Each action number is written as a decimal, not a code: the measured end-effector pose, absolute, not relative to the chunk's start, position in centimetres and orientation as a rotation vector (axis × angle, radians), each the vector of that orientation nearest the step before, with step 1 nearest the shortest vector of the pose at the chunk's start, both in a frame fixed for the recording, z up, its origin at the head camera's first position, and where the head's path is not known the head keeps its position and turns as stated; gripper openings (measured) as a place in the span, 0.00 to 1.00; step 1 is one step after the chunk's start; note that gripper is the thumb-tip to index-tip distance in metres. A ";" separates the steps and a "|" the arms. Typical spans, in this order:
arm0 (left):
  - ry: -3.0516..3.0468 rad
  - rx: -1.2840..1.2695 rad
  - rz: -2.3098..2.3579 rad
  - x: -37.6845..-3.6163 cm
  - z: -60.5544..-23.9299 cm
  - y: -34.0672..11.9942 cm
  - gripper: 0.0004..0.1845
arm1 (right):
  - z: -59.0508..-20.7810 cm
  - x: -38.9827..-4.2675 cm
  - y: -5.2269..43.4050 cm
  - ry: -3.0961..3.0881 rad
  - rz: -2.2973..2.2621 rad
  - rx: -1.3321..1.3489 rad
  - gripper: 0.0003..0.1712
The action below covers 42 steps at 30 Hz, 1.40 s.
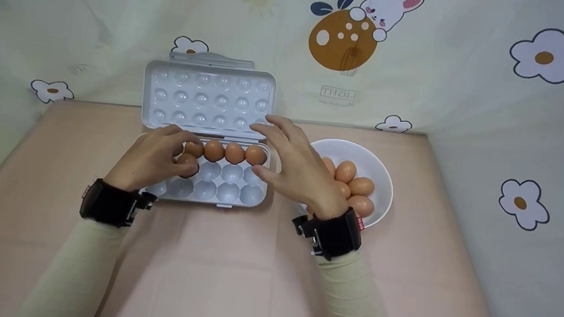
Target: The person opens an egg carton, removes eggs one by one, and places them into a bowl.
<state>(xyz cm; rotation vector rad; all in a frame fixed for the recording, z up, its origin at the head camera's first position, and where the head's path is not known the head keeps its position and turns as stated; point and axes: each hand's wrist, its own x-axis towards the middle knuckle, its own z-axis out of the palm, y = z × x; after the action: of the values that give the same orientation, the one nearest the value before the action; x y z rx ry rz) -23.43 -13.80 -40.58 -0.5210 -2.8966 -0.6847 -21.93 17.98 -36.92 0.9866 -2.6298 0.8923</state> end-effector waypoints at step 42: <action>-2.863 -0.481 -0.502 -23.7 -43.5 -12.8 0.08 | -39.8 -21.8 16.7 -2.778 0.872 0.975 0.41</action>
<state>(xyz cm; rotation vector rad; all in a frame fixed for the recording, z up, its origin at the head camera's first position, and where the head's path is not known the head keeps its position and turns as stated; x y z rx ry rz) -23.66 -12.82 -43.53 -0.4808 -2.8628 -0.5024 -21.81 16.66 -39.75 0.9748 -2.7778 0.8720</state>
